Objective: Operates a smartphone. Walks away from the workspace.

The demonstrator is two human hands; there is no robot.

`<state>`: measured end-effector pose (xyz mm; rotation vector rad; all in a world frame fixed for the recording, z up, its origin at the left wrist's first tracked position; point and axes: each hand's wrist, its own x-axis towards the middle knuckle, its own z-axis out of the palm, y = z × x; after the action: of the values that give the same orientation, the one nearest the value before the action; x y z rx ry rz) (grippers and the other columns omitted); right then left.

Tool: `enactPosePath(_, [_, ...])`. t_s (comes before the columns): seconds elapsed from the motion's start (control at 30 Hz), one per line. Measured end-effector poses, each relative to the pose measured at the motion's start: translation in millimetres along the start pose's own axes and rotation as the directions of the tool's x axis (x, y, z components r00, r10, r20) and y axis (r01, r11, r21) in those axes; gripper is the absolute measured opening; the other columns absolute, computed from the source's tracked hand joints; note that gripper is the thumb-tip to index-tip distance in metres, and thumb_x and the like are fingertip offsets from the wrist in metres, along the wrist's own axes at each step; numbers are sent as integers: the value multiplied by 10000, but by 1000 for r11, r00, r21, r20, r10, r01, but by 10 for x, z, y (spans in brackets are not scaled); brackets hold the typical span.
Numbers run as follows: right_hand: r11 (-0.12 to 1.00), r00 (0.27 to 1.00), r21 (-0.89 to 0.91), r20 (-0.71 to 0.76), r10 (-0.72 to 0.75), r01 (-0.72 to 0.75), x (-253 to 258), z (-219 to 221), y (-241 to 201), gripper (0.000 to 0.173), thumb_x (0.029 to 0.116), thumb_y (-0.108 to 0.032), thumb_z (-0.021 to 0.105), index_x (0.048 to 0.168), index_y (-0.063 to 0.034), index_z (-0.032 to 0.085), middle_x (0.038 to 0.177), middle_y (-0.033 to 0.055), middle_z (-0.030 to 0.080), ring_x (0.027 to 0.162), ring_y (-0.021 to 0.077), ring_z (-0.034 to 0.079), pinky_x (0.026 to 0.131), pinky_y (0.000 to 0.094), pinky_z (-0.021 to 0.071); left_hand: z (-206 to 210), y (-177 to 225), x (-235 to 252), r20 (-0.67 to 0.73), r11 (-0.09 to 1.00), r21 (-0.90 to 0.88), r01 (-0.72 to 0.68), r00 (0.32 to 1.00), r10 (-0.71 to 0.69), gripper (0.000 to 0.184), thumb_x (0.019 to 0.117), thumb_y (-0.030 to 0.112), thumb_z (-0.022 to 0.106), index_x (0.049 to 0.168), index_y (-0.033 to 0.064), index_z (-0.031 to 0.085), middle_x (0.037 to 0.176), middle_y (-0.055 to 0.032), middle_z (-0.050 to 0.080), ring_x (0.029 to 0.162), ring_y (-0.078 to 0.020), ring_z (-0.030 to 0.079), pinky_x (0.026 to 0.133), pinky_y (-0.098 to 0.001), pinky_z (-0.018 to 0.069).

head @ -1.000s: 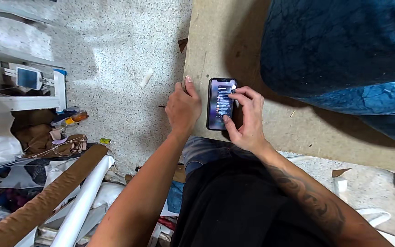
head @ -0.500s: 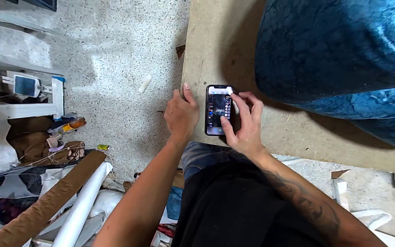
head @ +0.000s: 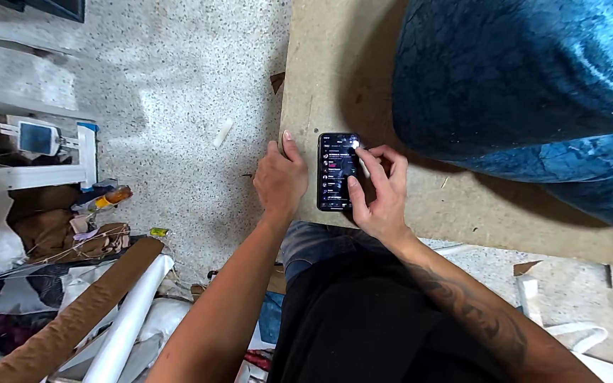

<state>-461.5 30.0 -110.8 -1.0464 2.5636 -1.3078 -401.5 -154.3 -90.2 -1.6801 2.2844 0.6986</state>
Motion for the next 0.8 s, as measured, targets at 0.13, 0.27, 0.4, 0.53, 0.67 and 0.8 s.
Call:
enactPosePath(0.13, [997,998,-57,12,-59,60,-23,11,18,377,988,-318,568,1276,-139,732,1377,190,568,1208,306,542,1019,478,451,-1,-4,5,-1,1000,-12,-12,1000,12,674,1062,628,170,1063,155,650,800,-96,683,838,-304,711,670,-544,542])
enactPosePath(0.27, [992,992,-18,-33,-125,124,-51,7,30,259,969,-305,598,973,-144,801,1319,164,629,1246,330,532,1035,531,397,1,-4,7,-2,1000,-7,-10,1000,10,676,1060,633,171,1080,158,652,806,-95,685,848,-296,713,680,-542,543])
enactPosePath(0.4, [977,984,123,-16,-175,175,-57,-35,61,298,837,-402,711,962,-131,707,1249,146,592,1225,321,511,1038,527,408,-12,6,9,-11,1000,3,-12,1000,12,672,1063,630,173,1025,151,642,794,-89,680,839,-290,711,674,-533,541])
enactPosePath(0.53, [980,959,94,207,-193,177,-11,-77,50,706,774,-501,679,1413,-219,581,1500,155,454,1325,346,449,1075,582,353,-9,13,4,-12,1000,0,-7,1000,7,665,1060,637,180,989,143,619,763,-90,658,809,-294,701,648,-529,535])
enactPosePath(0.67, [993,969,67,220,-113,101,9,-67,28,535,923,-390,560,1417,-191,608,1531,115,435,1334,298,450,1071,540,389,-34,14,12,4,1000,-9,-1,1000,1,671,1061,637,175,1013,143,627,779,-91,671,815,-300,706,668,-536,549])
enactPosePath(0.8, [992,986,105,144,-84,69,-17,-46,53,586,877,-395,607,1395,-122,604,1489,141,461,1324,304,468,1072,537,419,-22,12,6,2,1000,-13,-18,1000,18,670,1067,620,178,1020,131,634,783,-95,672,818,-296,708,674,-533,558])
